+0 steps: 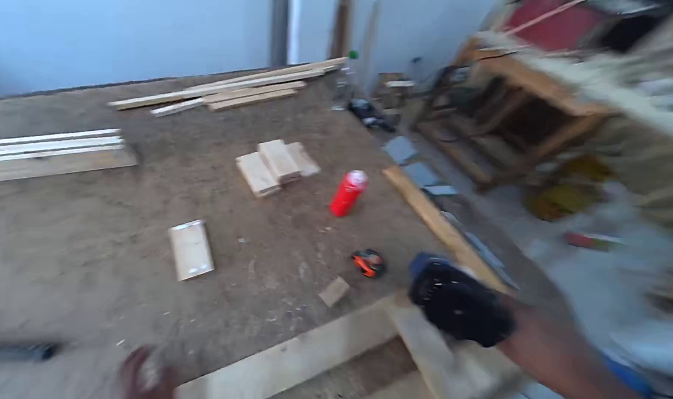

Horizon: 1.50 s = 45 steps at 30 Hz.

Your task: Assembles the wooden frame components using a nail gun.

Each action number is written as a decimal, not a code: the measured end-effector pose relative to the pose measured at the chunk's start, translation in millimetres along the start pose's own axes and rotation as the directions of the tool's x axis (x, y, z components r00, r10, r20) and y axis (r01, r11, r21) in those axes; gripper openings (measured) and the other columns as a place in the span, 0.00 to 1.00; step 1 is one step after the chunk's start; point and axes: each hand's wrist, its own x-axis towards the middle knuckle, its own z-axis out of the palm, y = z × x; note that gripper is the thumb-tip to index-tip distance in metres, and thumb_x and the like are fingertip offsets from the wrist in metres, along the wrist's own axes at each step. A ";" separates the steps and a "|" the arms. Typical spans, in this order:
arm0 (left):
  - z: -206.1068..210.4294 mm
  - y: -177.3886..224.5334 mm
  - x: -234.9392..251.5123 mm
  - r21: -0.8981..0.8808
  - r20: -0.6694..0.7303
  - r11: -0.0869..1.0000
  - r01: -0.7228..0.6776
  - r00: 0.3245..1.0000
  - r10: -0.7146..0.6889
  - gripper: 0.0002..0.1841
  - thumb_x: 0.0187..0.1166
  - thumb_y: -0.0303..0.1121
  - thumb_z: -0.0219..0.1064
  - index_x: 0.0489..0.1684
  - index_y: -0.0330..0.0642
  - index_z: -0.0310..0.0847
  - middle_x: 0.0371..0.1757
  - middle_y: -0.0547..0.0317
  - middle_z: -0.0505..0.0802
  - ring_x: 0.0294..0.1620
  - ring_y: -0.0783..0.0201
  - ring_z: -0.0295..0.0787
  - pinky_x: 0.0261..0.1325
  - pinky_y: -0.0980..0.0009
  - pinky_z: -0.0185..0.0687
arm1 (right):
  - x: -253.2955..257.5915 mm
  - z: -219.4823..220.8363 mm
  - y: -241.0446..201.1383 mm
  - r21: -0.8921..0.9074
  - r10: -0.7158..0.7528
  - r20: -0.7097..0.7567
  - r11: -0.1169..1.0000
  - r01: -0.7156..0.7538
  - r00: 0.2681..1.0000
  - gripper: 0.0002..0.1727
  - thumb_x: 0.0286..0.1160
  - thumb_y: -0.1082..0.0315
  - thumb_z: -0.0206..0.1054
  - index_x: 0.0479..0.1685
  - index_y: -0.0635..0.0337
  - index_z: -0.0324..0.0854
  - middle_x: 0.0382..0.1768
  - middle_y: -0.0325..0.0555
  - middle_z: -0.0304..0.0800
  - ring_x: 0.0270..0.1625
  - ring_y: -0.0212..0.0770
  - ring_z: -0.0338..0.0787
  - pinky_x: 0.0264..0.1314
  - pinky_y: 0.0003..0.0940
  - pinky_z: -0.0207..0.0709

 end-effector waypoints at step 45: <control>32.3 -44.7 -82.8 -0.275 0.636 0.746 0.606 0.697 -0.332 0.09 0.85 0.33 0.66 0.47 0.41 0.92 0.40 0.59 0.97 0.40 0.65 0.95 0.48 0.63 0.92 | 42.7 163.7 -221.8 0.255 -0.149 -0.135 0.950 0.180 0.980 0.40 0.75 0.46 0.71 0.82 0.63 0.71 0.82 0.72 0.66 0.80 0.74 0.71 0.77 0.71 0.70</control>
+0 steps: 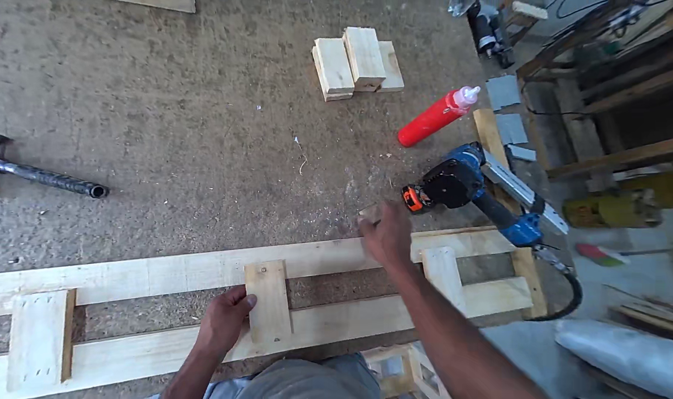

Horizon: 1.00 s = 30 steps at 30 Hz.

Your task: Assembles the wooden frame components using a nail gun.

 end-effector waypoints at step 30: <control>-4.7 -5.5 -2.2 0.041 0.025 0.998 0.037 0.999 -0.039 0.11 0.86 0.35 0.65 0.51 0.38 0.90 0.26 0.59 0.92 0.17 0.68 0.83 0.23 0.70 0.83 | -85.2 80.1 -125.6 0.189 -0.635 0.306 0.771 0.609 0.709 0.20 0.84 0.56 0.66 0.72 0.44 0.85 0.67 0.41 0.88 0.67 0.50 0.84 0.71 0.52 0.77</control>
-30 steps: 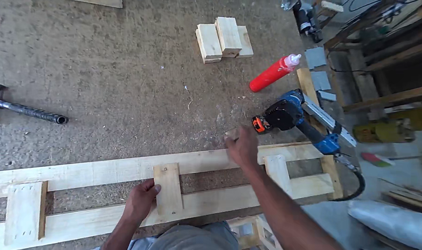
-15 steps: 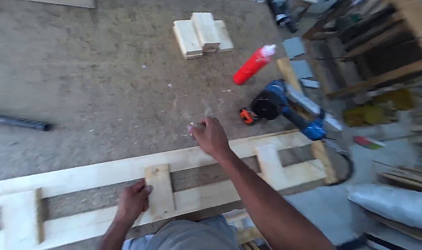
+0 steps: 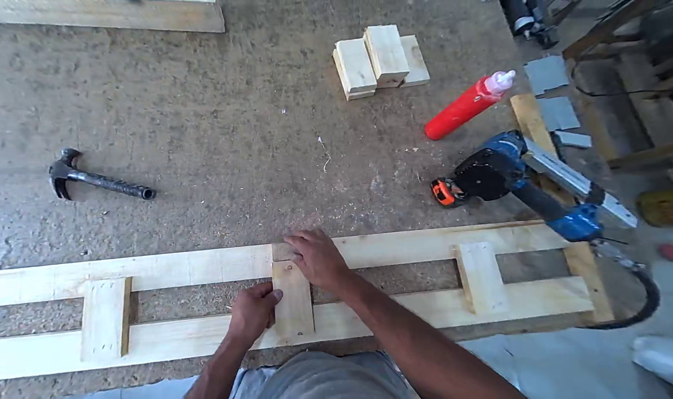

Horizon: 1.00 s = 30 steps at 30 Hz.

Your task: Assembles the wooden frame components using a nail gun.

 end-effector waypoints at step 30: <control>2.1 -0.2 -3.1 0.019 0.006 1.000 -0.007 1.000 0.007 0.13 0.86 0.36 0.64 0.53 0.37 0.89 0.28 0.57 0.92 0.19 0.66 0.85 0.27 0.66 0.87 | 2.3 -6.3 17.3 0.308 0.045 -0.038 0.951 -0.031 0.998 0.13 0.78 0.63 0.72 0.59 0.43 0.91 0.56 0.36 0.93 0.64 0.45 0.87 0.71 0.53 0.79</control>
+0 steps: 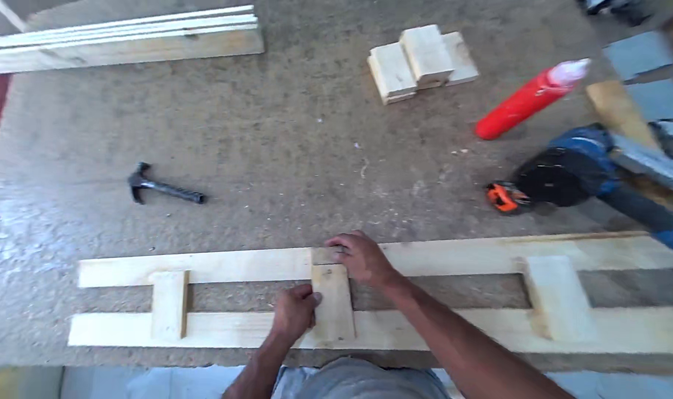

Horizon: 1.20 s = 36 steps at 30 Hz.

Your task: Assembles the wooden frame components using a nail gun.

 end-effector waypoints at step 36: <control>11.1 37.1 -8.4 0.581 -0.152 0.765 0.278 0.961 -0.233 0.32 0.64 0.64 0.77 0.61 0.54 0.86 0.54 0.61 0.95 0.59 0.56 0.92 0.64 0.42 0.84 | 2.4 -5.1 -24.9 0.059 0.180 -0.030 0.982 -0.178 0.983 0.13 0.76 0.65 0.74 0.58 0.48 0.90 0.54 0.37 0.94 0.60 0.39 0.89 0.67 0.43 0.82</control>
